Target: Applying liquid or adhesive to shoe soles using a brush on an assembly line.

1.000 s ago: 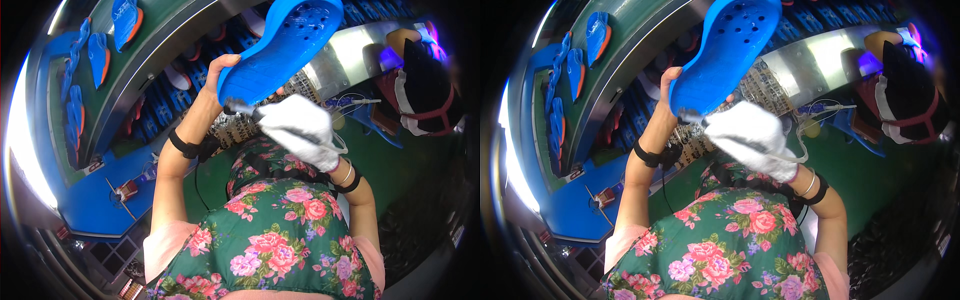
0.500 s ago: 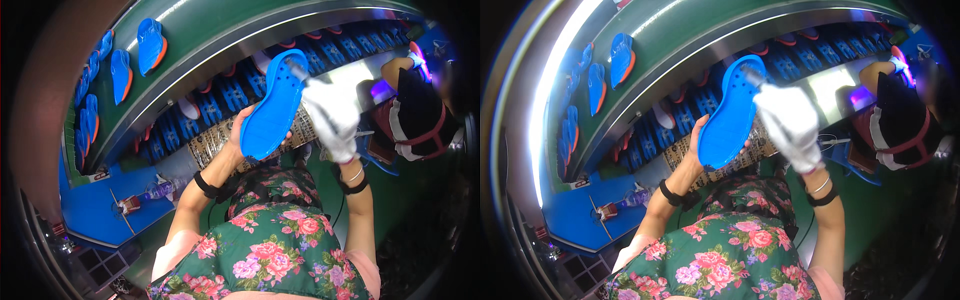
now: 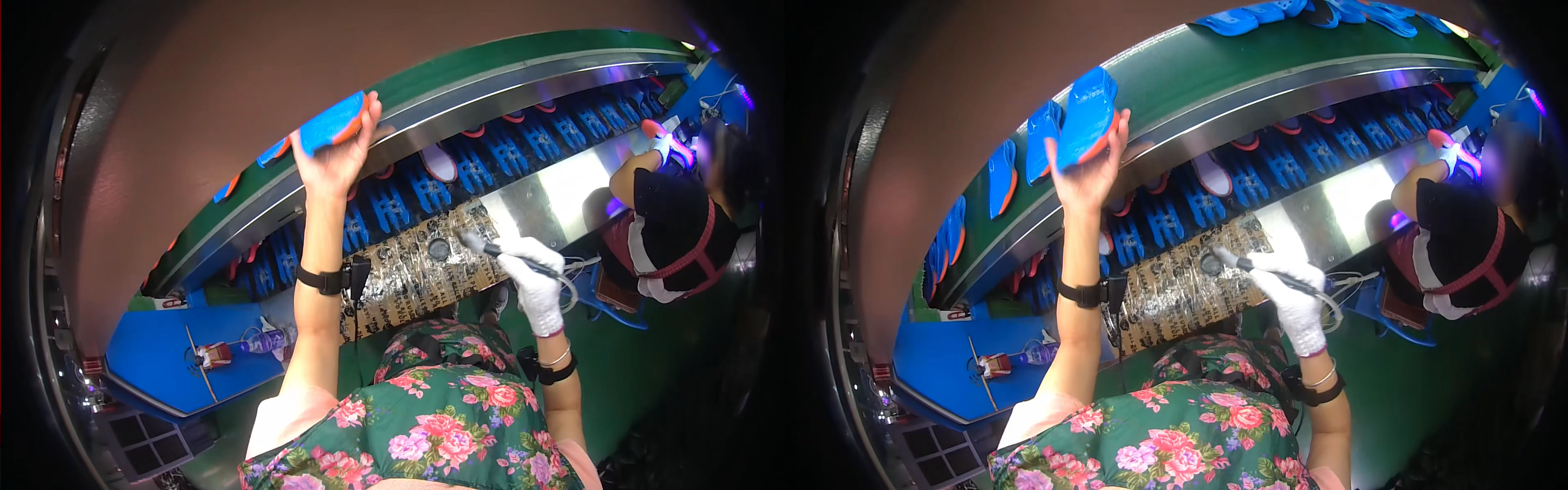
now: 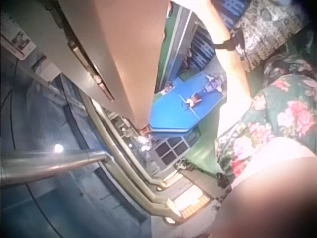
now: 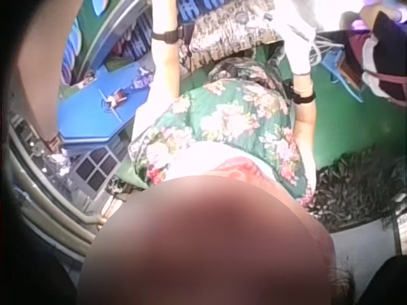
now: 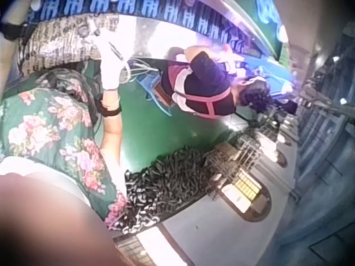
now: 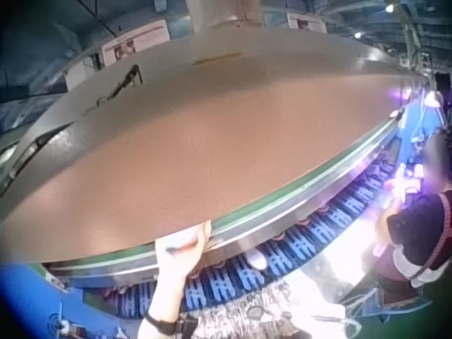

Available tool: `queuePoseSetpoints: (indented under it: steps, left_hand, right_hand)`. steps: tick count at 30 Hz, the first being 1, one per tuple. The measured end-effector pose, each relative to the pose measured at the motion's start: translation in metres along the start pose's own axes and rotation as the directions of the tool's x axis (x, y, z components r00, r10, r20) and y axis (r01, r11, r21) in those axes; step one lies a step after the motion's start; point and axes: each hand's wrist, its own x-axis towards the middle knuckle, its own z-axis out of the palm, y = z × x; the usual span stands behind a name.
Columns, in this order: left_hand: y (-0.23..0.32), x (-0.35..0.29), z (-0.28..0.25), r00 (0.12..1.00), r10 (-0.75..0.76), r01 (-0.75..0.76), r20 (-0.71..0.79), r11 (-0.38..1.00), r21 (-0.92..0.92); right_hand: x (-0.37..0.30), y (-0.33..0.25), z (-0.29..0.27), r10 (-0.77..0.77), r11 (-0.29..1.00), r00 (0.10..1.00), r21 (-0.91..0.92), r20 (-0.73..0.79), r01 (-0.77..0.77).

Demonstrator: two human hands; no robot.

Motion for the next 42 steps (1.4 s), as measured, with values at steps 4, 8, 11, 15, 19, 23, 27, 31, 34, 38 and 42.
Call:
queuePoseSetpoints:
  steps: [4, 8, 11, 15, 19, 23, 27, 31, 34, 38, 42]
  left_hand:
    - [0.031, 0.031, -0.03, 0.992, -0.038, 0.005, -0.123, 0.966, -0.258]
    - [0.066, 0.058, -0.066, 0.994, 0.102, -0.11, -0.046, 0.969, -0.219]
    - [0.063, 0.072, -0.069, 0.95, 0.305, -0.3, 0.07, 0.951, -0.079]
    - [-0.023, 0.033, -0.019, 0.977, 0.173, -0.204, -0.127, 0.935, -0.29]
    - [-0.049, 0.039, -0.016, 0.978, -0.08, 0.124, -0.191, 0.965, 0.23]
    - [-0.1, 0.112, 0.008, 0.982, 0.093, 0.065, -0.163, 0.644, 0.762]
    - [-0.134, 0.212, 0.008, 0.98, 0.173, -0.002, 0.096, -0.473, 0.881]
    - [-0.154, 0.285, 0.014, 0.991, -0.009, -0.091, 0.135, -0.782, 0.617]
    - [-0.065, 0.333, -0.039, 0.977, 0.013, -0.089, 0.212, -0.88, 0.466]
    - [-0.035, 0.341, -0.067, 0.944, 0.185, 0.072, 0.273, -0.923, 0.378]
    - [-0.117, 0.233, 0.009, 0.961, 0.277, -0.005, 0.016, -0.039, 0.999]
  right_hand:
    - [-0.004, 0.027, 0.003, -0.099, 0.974, 0.992, -0.199, 0.072, 0.112]
    - [-0.008, 0.038, 0.004, -0.027, 0.983, 0.996, -0.18, 0.084, 0.042]
    - [-0.006, 0.047, 0.002, -0.093, 0.978, 0.993, -0.182, 0.077, 0.105]
    - [-0.009, 0.044, -0.008, -0.028, 0.979, 0.998, -0.2, 0.052, 0.038]
    - [-0.007, 0.048, -0.02, -0.007, 0.98, 0.997, -0.198, 0.077, 0.022]
    - [0.002, 0.051, -0.033, 0.057, 0.996, 0.998, -0.064, -0.021, -0.058]
    - [0.009, 0.044, -0.047, 0.093, 0.994, 0.994, -0.055, -0.054, -0.096]
    - [0.006, 0.042, -0.067, 0.128, 0.991, 0.985, -0.036, -0.118, -0.133]
    - [0.003, 0.04, -0.068, 0.123, 0.991, 0.991, -0.048, -0.057, -0.126]
    - [0.009, 0.047, -0.077, 0.107, 0.989, 0.994, -0.095, -0.025, -0.109]
    - [0.016, 0.04, -0.089, 0.109, 0.991, 0.991, -0.066, -0.075, -0.114]
